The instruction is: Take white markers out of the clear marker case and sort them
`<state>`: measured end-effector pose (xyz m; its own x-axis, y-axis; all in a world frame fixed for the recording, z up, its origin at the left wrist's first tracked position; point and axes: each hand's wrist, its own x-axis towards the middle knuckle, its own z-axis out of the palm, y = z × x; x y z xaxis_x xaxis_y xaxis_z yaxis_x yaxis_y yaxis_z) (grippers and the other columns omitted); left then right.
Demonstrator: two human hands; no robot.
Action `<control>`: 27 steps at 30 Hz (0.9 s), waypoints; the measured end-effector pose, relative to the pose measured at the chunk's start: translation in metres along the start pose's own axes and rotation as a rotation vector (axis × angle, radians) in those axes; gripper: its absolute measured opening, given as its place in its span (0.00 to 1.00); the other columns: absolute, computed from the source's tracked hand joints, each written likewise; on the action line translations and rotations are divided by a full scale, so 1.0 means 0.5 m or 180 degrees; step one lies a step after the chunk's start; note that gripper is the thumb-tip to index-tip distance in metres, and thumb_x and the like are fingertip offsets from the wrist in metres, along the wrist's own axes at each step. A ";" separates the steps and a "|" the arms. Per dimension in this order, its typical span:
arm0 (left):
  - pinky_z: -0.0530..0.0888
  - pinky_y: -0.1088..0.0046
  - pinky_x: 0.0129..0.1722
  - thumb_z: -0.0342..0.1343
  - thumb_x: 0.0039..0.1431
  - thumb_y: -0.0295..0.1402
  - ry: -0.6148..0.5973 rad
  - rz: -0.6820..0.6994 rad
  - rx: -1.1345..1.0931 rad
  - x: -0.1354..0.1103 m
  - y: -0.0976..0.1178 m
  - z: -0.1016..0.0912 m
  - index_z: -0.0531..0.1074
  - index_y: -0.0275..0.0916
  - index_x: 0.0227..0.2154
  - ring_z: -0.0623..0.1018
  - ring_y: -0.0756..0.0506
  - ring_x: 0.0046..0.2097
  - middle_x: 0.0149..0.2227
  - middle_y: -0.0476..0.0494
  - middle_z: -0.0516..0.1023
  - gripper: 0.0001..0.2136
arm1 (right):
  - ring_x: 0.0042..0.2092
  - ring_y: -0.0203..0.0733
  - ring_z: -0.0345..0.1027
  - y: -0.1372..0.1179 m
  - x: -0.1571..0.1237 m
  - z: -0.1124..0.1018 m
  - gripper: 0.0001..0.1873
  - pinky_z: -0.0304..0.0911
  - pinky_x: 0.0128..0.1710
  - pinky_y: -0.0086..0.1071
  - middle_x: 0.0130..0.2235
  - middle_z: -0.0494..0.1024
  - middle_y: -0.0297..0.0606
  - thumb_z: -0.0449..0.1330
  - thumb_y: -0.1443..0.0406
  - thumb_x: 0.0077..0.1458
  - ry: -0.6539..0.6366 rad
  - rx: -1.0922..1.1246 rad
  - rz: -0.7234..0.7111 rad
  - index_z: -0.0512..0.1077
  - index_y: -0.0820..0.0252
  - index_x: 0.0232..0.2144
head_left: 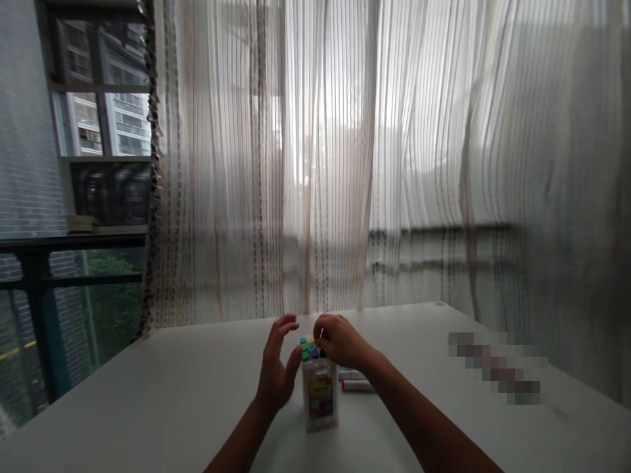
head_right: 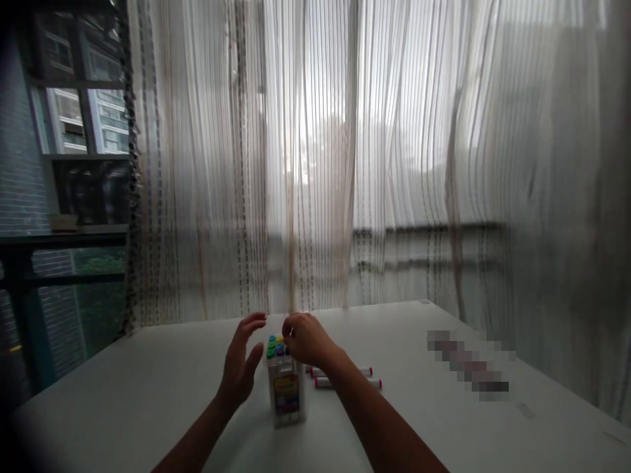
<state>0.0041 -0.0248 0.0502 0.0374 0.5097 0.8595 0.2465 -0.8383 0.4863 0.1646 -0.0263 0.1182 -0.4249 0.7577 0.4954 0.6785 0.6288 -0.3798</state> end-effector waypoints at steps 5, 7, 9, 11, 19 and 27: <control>0.60 0.54 0.57 0.45 0.61 0.42 -0.0227 0.0076 -0.0077 -0.025 -0.017 0.032 0.62 0.42 0.51 0.63 0.37 0.58 0.55 0.36 0.64 0.17 | 0.27 0.33 0.62 0.003 0.001 0.002 0.10 0.57 0.31 0.26 0.26 0.72 0.34 0.55 0.78 0.42 0.0052 -0.0047 -0.0048 0.73 0.64 0.23; 0.58 0.53 0.58 0.45 0.61 0.43 -0.0339 0.0223 -0.0069 -0.045 -0.029 0.040 0.57 0.42 0.55 0.59 0.36 0.61 0.58 0.35 0.60 0.21 | 0.28 0.33 0.62 0.004 0.002 0.004 0.09 0.56 0.31 0.26 0.26 0.72 0.35 0.56 0.78 0.42 0.0076 -0.0057 -0.0039 0.73 0.64 0.22; 0.56 0.51 0.58 0.45 0.61 0.45 -0.0227 0.0366 0.0014 -0.048 -0.028 0.034 0.54 0.43 0.56 0.56 0.35 0.62 0.60 0.35 0.57 0.23 | 0.28 0.33 0.63 0.006 0.002 0.006 0.09 0.56 0.30 0.26 0.26 0.72 0.34 0.56 0.78 0.42 0.0082 -0.0052 -0.0011 0.73 0.64 0.23; 0.56 0.51 0.58 0.44 0.61 0.45 0.0032 0.0504 0.0091 -0.028 -0.012 0.018 0.56 0.43 0.54 0.57 0.36 0.61 0.59 0.36 0.57 0.21 | 0.28 0.33 0.63 0.007 0.001 0.007 0.09 0.56 0.30 0.25 0.26 0.72 0.34 0.56 0.78 0.42 0.0070 -0.0019 -0.0003 0.73 0.64 0.23; 0.70 0.65 0.41 0.45 0.61 0.43 -0.0170 -0.0090 -0.0278 0.023 -0.008 -0.033 0.67 0.39 0.40 0.73 0.43 0.41 0.42 0.39 0.71 0.14 | 0.27 0.32 0.62 0.006 -0.001 0.004 0.08 0.56 0.30 0.25 0.26 0.72 0.34 0.57 0.78 0.43 0.0038 0.0048 0.0008 0.73 0.64 0.23; 0.69 0.69 0.37 0.50 0.55 0.33 -0.3404 -0.0113 0.1044 -0.046 0.000 -0.138 0.70 0.42 0.37 0.74 0.44 0.36 0.37 0.43 0.75 0.07 | 0.27 0.32 0.60 0.004 0.001 -0.002 0.07 0.55 0.30 0.25 0.26 0.71 0.34 0.57 0.77 0.44 -0.0124 -0.0005 -0.0059 0.73 0.65 0.23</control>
<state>-0.0636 -0.0495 0.0413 0.7997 0.5688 0.1920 0.5014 -0.8088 0.3073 0.1662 -0.0250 0.1185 -0.4604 0.7521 0.4716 0.6712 0.6426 -0.3695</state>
